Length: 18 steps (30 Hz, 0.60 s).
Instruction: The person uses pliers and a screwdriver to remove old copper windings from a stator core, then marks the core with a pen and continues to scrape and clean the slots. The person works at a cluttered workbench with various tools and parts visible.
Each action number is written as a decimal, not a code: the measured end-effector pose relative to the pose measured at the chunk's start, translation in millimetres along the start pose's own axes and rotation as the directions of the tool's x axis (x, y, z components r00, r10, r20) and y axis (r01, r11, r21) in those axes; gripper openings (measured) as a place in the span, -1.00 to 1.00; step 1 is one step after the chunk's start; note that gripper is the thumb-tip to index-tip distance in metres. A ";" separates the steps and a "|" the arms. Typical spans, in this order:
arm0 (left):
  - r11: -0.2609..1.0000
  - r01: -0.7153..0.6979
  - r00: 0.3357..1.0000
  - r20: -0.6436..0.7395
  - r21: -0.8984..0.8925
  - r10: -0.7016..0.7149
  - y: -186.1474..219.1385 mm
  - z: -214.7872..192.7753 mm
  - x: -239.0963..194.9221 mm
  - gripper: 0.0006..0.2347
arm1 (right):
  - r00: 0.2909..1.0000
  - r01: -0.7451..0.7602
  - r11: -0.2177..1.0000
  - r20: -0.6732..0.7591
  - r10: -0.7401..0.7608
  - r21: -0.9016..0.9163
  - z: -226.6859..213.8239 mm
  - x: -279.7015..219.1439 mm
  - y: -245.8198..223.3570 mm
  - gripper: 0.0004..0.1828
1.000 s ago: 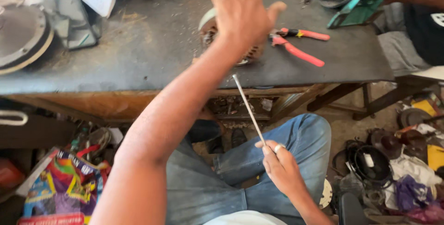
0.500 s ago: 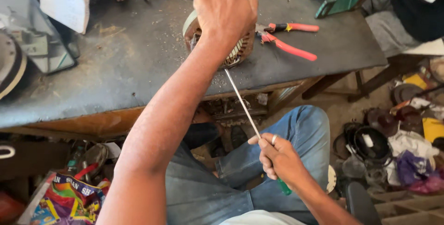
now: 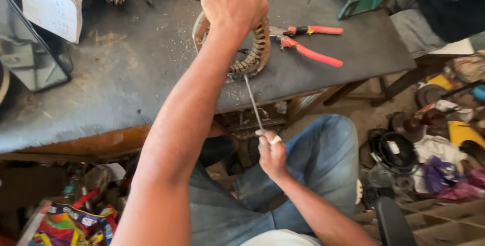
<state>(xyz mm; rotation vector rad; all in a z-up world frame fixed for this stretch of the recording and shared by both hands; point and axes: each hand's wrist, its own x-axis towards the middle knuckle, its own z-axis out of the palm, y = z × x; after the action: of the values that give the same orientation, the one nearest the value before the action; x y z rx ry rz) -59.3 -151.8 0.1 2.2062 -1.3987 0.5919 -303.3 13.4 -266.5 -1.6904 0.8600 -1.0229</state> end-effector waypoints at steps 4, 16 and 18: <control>0.997 0.074 0.993 0.098 -0.018 -0.071 7.7 -26.9 -13.2 -0.54 | 0.993 -0.108 0.990 0.053 0.103 0.094 -5.5 5.1 -21.9 -0.79; 0.901 -0.383 0.864 0.266 -0.203 0.427 -4.2 -90.6 -51.4 -0.49 | 0.647 -0.736 0.643 0.498 0.577 0.212 -48.5 -0.4 -89.6 -0.63; 0.918 -0.373 0.886 0.240 -0.139 0.396 4.9 -94.6 -69.4 -0.54 | 0.597 -0.787 0.563 0.540 0.593 0.252 -48.9 -3.1 -101.7 -0.61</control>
<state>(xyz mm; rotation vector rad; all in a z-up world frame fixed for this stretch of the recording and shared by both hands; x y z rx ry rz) -101.4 -48.4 36.6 2.0001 -1.9900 0.3596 -340.0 29.5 -160.9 -0.9065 0.8190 -0.2460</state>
